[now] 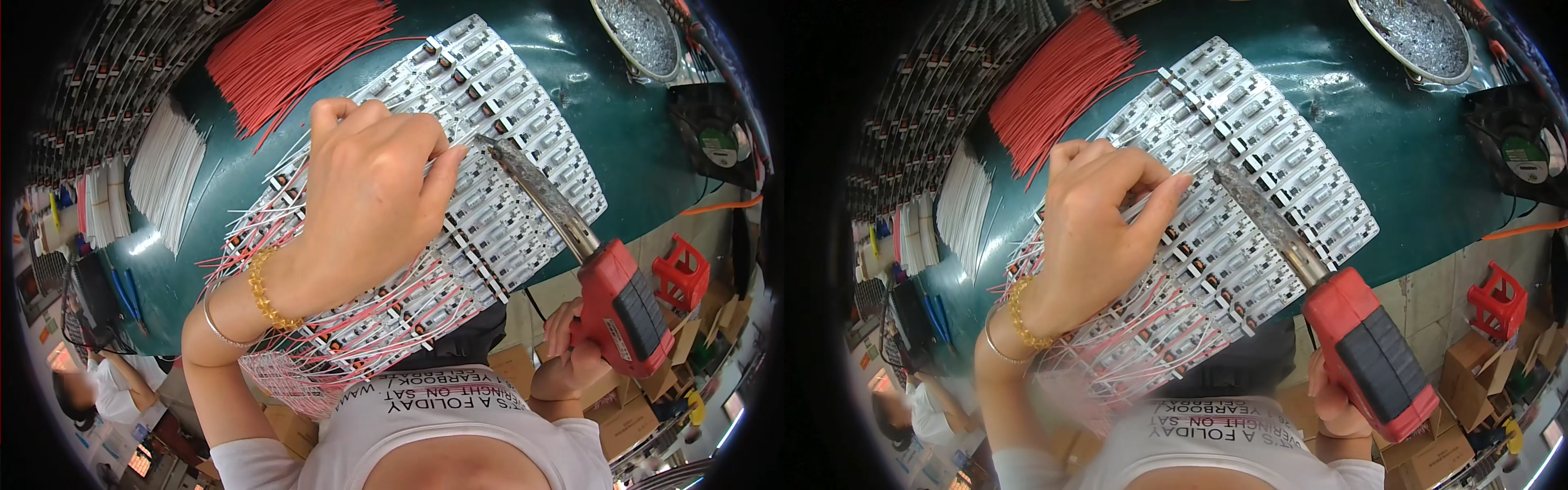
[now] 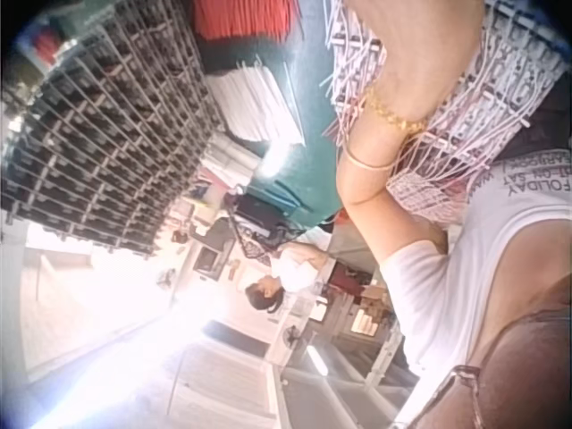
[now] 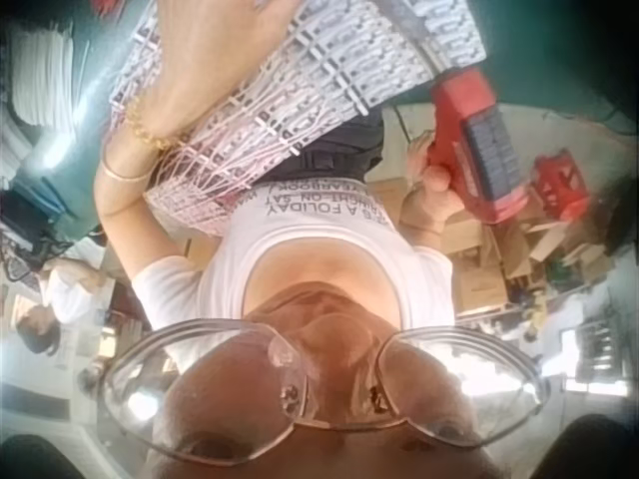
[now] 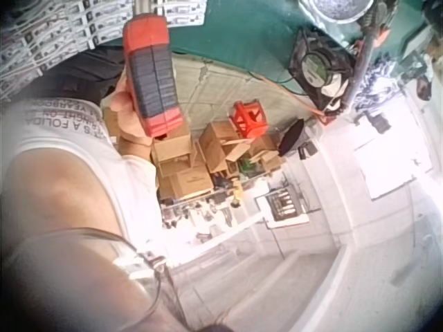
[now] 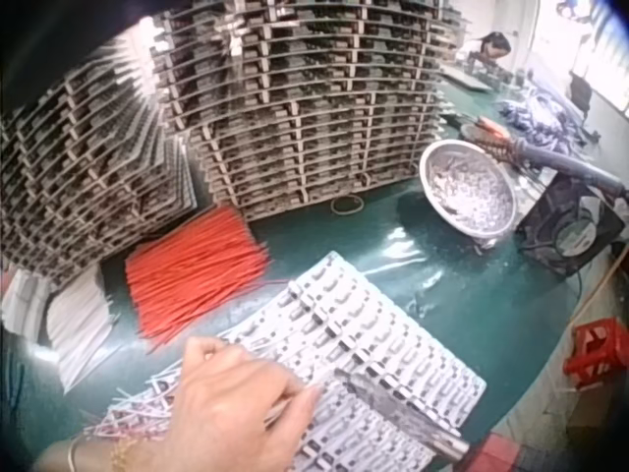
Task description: The person uses a soldering iron to attach red and white wires to a grid of electronic components on a workbench. They repeatedly pick up wires, position them, and apply the soldering iron to secure the connections.
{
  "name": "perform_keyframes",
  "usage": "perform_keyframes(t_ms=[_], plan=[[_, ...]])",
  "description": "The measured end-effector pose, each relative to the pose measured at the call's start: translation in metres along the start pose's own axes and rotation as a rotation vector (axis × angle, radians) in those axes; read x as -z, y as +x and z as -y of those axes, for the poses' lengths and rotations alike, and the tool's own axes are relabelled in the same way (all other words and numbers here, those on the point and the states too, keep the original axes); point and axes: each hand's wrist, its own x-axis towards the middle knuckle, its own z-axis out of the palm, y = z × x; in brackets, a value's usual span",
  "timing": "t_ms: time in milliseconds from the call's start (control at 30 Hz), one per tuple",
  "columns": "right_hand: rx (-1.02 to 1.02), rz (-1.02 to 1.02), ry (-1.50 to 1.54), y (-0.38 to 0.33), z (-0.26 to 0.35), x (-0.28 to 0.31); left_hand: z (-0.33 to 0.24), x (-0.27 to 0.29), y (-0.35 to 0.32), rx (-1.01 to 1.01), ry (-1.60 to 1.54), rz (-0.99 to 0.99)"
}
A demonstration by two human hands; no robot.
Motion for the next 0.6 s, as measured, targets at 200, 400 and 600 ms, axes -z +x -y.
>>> perform_keyframes(t_ms=[200, 400, 600], plan=[[0.006, 0.046, 0.16, 0.007, 0.016, -0.007, -0.001, -0.001, -0.001, -0.001, -0.001, -0.012], [-0.002, 0.109, 0.179, 0.009, 0.013, -0.006, -0.001, -0.001, -0.001, -0.009, 0.006, -0.022], [0.018, 0.098, 0.23, 0.011, 0.013, -0.008, -0.002, 0.001, -0.001, -0.014, 0.048, -0.049]])
